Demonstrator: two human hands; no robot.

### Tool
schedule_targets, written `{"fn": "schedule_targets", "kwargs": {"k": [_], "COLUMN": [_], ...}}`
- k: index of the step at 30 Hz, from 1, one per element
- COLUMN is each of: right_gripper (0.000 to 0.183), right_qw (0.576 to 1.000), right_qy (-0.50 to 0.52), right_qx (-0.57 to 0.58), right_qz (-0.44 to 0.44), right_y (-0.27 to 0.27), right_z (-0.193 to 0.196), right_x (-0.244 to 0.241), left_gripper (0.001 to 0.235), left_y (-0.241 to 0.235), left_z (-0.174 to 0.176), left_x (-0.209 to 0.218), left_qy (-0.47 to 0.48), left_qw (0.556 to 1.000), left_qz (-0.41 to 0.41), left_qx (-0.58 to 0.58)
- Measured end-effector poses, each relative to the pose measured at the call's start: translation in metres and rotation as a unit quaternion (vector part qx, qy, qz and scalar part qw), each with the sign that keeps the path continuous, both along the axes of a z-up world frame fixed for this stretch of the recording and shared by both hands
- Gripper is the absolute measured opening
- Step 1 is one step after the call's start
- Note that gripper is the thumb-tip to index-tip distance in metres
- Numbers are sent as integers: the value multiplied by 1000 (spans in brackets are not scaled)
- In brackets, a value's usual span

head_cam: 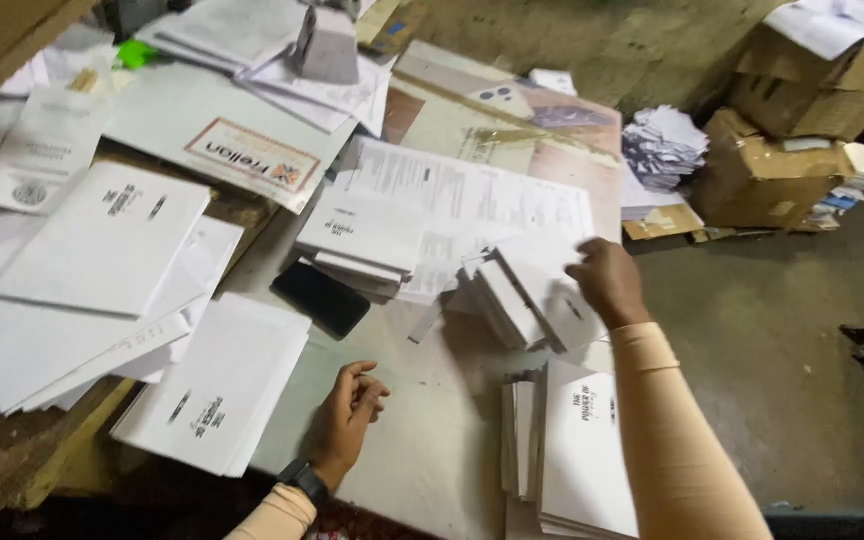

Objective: Inspecting and stacking printed booklets on a workbench in a print shop.

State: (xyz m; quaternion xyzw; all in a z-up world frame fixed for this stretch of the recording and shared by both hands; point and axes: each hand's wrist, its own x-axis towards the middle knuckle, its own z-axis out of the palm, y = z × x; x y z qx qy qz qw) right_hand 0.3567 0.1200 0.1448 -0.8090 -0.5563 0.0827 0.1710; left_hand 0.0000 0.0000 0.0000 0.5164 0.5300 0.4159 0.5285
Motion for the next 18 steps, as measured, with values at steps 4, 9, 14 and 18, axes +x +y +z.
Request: {"fn": "schedule_targets", "kwargs": {"k": [4,9,14,18], "right_gripper": [54,42,41,47], "right_qw": [994,988,982,977], "right_qy": [16,34,45,124], "right_qx": [-84,-142,-169,-152], "right_qz": [-68,-57,-70,-87], "right_y": [-18,-20,-14,-14], "right_z": [20,8,3,9], "right_x": [30,43,46,45], "left_gripper": [36,38,36,37], "left_y": [0,-2,1,1], "left_z": [4,5,-17,-13], "left_x": [0,1,4,4], "left_qy": [46,39,25,53], "left_qw": [999,999,999,997], "left_qz": [-15,-25,-15,-19], "left_qx": [4,1,36,54]}}
